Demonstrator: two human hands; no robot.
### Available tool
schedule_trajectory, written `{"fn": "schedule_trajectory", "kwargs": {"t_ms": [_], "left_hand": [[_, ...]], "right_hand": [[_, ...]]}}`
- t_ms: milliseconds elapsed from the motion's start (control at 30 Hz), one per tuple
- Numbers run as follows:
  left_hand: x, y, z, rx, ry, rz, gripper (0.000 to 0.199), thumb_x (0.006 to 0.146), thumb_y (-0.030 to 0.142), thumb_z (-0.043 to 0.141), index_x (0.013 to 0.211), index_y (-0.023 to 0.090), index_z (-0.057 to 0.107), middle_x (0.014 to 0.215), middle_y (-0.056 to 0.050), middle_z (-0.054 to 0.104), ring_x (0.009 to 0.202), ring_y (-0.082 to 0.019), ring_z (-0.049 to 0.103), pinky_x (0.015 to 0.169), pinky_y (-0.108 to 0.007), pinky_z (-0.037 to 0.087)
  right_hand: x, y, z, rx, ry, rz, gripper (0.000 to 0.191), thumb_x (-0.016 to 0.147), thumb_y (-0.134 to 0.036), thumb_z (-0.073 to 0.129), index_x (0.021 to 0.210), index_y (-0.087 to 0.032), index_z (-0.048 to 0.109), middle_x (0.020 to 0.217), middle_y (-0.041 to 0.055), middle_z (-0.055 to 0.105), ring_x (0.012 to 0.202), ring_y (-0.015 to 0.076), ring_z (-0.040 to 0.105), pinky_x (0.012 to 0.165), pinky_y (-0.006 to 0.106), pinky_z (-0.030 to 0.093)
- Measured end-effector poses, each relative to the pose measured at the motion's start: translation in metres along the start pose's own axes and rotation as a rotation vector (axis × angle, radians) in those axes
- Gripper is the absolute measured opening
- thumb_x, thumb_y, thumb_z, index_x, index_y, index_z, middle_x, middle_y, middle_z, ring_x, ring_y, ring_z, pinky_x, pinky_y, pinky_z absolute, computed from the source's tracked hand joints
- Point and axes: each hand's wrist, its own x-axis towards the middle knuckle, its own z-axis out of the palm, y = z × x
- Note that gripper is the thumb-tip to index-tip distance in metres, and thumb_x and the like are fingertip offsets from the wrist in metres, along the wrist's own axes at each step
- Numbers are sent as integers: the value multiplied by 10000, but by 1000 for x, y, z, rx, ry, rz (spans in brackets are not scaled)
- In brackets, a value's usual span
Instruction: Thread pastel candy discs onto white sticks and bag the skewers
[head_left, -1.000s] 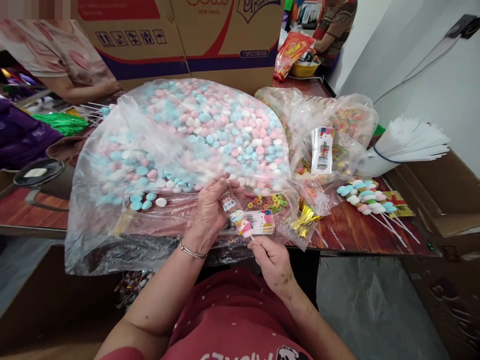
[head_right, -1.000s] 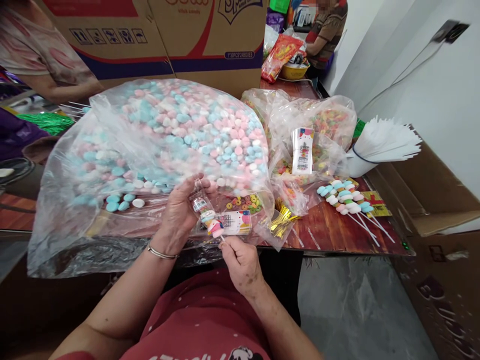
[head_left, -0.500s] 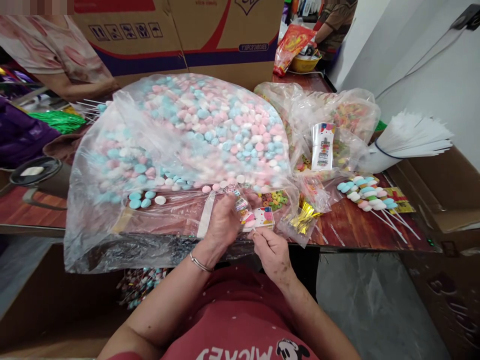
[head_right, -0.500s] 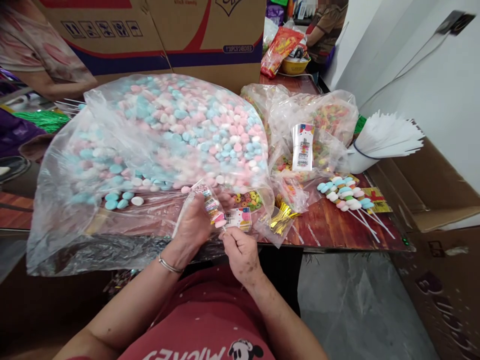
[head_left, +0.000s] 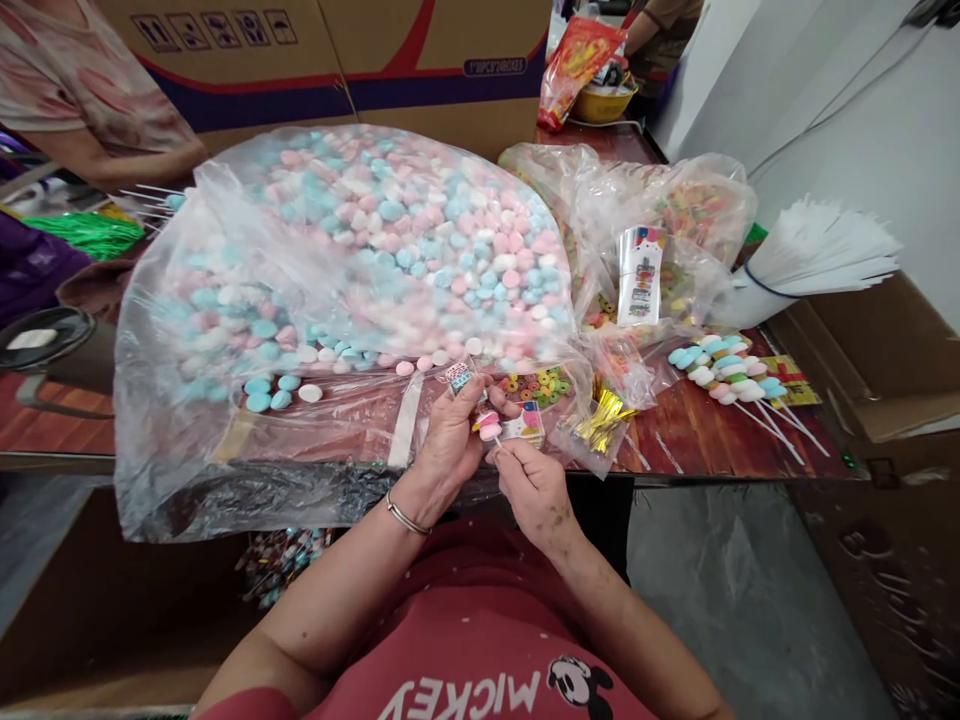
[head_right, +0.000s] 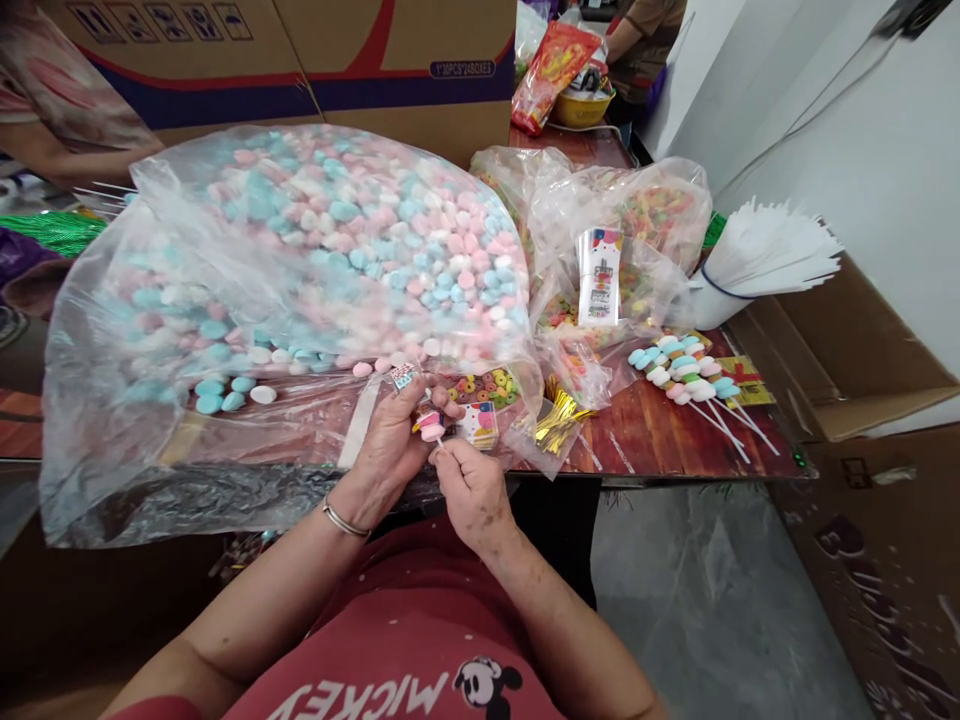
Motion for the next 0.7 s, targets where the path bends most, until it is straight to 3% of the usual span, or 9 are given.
{"fn": "schedule_trajectory", "kwargs": {"t_ms": [133,200,300,400,567,700], "left_hand": [[4,5,-2,7,78,15,352,614,348,851,725,150,583,591,30,618,579,-149,670,549,-228,518],[5,10,-3,5,86,51,371,600,381,856,740,148,603,624,14,645,590,-156,672,562,-244,527],[5,18,-1,-14,20,86,418,588,447,850,792,148,638,698,-20,683,652,-181,688,589,-267,541],[2,21,4,11,-13,107,407,550,393,876,774,160,629,684,-5,674,624,-169,675,578,-263,533],[2,14,10,129,42,103,322,577,252,846,723,155,576,574,36,601,478,-112,586,499,-230,485],[12,14,3,17,91,64,281,610,194,798,684,155,529,554,58,537,441,-79,515,459,-211,454]], "right_hand": [[0,3,-1,-470,172,-252,251,920,-254,440,964,-149,664,654,28,642,539,118,536,556,218,392],[-1,6,-2,-609,222,-346,281,940,-238,418,957,-132,677,623,46,650,525,125,558,545,220,387],[-2,7,-5,-599,204,-371,311,963,-229,382,905,-132,672,583,32,631,506,119,563,534,209,395],[-3,3,-5,-531,163,-338,309,970,-223,371,892,-140,658,590,15,631,511,106,565,541,194,404],[-1,3,2,-645,224,-413,287,957,-218,404,847,-152,660,549,0,627,478,98,555,525,210,368],[-2,6,5,-761,302,-517,274,948,-188,415,822,-152,655,508,-17,599,447,97,532,507,233,337]]}}
